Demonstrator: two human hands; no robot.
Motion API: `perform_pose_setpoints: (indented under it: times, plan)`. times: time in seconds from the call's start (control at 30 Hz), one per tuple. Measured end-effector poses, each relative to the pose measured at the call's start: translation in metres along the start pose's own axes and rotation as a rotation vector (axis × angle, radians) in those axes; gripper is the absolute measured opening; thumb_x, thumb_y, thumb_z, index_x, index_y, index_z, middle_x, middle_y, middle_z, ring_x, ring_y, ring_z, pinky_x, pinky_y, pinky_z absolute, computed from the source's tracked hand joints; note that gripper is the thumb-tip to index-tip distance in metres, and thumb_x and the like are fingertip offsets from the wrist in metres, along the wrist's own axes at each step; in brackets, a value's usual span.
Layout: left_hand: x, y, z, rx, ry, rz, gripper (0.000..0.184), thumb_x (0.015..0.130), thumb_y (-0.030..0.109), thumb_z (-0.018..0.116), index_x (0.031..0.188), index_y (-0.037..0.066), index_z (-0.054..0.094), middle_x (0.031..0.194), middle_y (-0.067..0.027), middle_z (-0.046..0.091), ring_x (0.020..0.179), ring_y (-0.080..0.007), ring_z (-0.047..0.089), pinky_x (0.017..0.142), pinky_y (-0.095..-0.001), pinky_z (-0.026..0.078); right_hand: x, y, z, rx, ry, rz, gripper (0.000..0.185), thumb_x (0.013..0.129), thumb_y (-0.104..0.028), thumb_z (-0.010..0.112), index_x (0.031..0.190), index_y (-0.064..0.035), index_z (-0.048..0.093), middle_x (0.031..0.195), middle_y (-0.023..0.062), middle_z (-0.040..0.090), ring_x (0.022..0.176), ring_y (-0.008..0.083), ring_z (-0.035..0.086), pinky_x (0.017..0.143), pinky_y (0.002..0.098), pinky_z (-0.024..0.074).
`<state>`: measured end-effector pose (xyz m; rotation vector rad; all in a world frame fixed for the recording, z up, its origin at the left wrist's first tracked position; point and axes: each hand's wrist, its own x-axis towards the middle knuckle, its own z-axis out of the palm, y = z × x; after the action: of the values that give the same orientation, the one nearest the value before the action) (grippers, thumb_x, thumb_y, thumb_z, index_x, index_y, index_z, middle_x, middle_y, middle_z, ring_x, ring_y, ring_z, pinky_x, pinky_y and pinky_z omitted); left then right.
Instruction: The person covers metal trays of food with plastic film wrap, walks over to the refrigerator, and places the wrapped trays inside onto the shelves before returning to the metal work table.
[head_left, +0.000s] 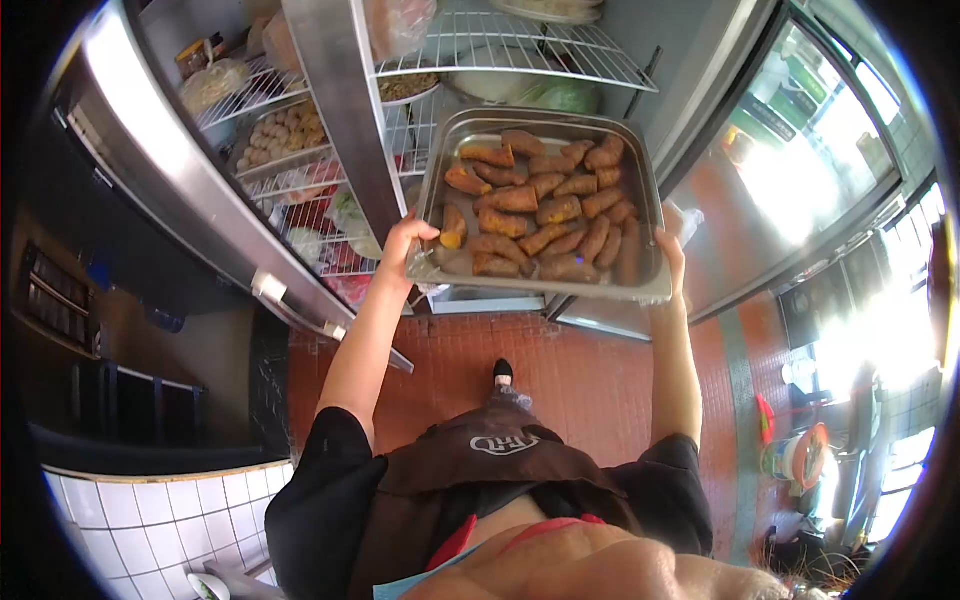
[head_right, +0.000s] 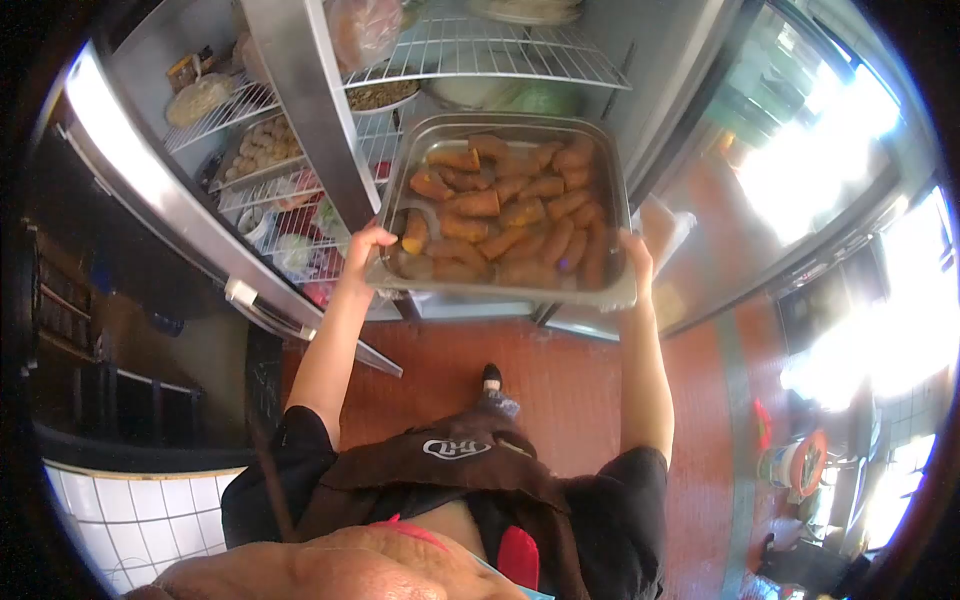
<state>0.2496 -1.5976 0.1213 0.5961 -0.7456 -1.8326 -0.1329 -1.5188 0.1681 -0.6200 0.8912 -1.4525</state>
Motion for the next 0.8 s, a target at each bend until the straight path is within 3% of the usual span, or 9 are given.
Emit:
perform_pose_setpoints:
  times: [0.17,0.27,0.33,0.43,0.5,0.53,0.67,0.7,0.8]
  plan:
    - [0.089,0.026,0.001,-0.089,0.081,-0.035,0.046,0.067,0.003,0.049,0.113,-0.001,0.051,0.098,-0.0146,0.06,0.084,-0.0279,0.062,0.077,-0.0393,0.052,0.114,-0.018,0.01,0.109,-0.12,-0.003,0.046,0.082,-0.035,0.051,0.111,0.0013,0.053,0.1,0.0127,0.057,0.087,0.0197,0.055,0.075,0.0302,0.0443]
    - [0.139,0.042,0.0,-0.014,0.252,-0.014,0.036,0.068,0.009,0.052,0.101,-0.004,0.056,0.093,-0.0177,0.062,0.082,-0.0301,0.063,0.076,-0.0424,0.052,0.184,-0.025,0.011,0.199,-0.228,-0.08,0.046,0.085,-0.033,0.05,0.115,0.0017,0.052,0.11,0.0129,0.057,0.097,0.0217,0.055,0.084,0.0318,0.0436]
    - [0.169,0.047,0.004,-0.075,0.221,-0.009,0.035,0.067,0.009,0.053,0.1,-0.004,0.057,0.091,-0.017,0.063,0.08,-0.03,0.063,0.076,-0.042,0.052,0.213,-0.035,0.022,0.345,-0.26,-0.073,0.042,0.087,-0.031,0.049,0.115,0.0,0.053,0.116,0.0125,0.056,0.108,0.0244,0.053,0.09,0.0348,0.043]
    - [0.223,0.055,0.002,-0.141,0.21,0.087,0.028,0.066,0.01,0.056,0.091,-0.002,0.058,0.084,-0.0141,0.063,0.071,-0.0293,0.063,0.071,-0.0422,0.054,0.295,-0.026,-0.003,0.09,-0.156,-0.296,0.038,0.087,-0.029,0.049,0.114,-0.0024,0.053,0.115,0.0131,0.056,0.104,0.0256,0.054,0.088,0.0361,0.0434]
    - [0.257,0.061,-0.016,0.004,0.352,0.107,0.019,0.065,0.012,0.059,0.082,0.003,0.056,0.08,-0.0105,0.061,0.067,-0.0272,0.062,0.059,-0.0414,0.054,0.353,-0.015,-0.029,0.541,-0.362,-0.001,0.033,0.089,-0.025,0.043,0.114,-0.0042,0.049,0.111,0.0128,0.055,0.1,0.027,0.053,0.085,0.0427,0.0441]
    - [0.273,0.063,-0.006,-0.053,0.459,0.137,0.013,0.065,0.012,0.061,0.076,0.008,0.054,0.076,-0.0074,0.059,0.063,-0.0248,0.061,0.046,-0.0394,0.051,0.366,-0.015,-0.02,0.495,-0.218,-0.01,0.031,0.09,-0.025,0.041,0.109,-0.0031,0.05,0.106,0.0134,0.056,0.098,0.0275,0.053,0.084,0.0421,0.0439]
    - [0.325,0.081,-0.007,0.026,0.332,0.259,0.008,0.069,0.014,0.061,0.066,0.01,0.055,0.066,-0.0065,0.058,0.054,-0.0207,0.058,0.051,-0.0378,0.053,0.424,0.004,-0.016,0.353,-0.006,-0.078,0.022,0.091,-0.019,0.043,0.103,-0.0025,0.051,0.099,0.014,0.057,0.093,0.0265,0.056,0.083,0.0418,0.0485]
    - [0.328,0.078,-0.004,0.051,0.389,0.383,0.013,0.072,0.021,0.062,0.069,0.009,0.057,0.069,-0.0061,0.058,0.055,-0.0196,0.058,0.05,-0.0346,0.052,0.433,0.008,-0.017,0.269,0.085,-0.095,0.019,0.09,-0.015,0.045,0.103,-0.0024,0.051,0.099,0.0138,0.057,0.09,0.026,0.057,0.082,0.0423,0.0505]
    - [0.362,0.087,-0.035,0.227,0.112,0.458,0.02,0.079,0.025,0.059,0.084,0.006,0.06,0.076,-0.0068,0.058,0.068,-0.0171,0.059,0.056,-0.0291,0.05,0.443,0.006,-0.018,0.0,0.097,-0.098,0.02,0.092,-0.015,0.047,0.106,-0.0014,0.051,0.1,0.0114,0.057,0.091,0.0219,0.059,0.074,0.037,0.055]
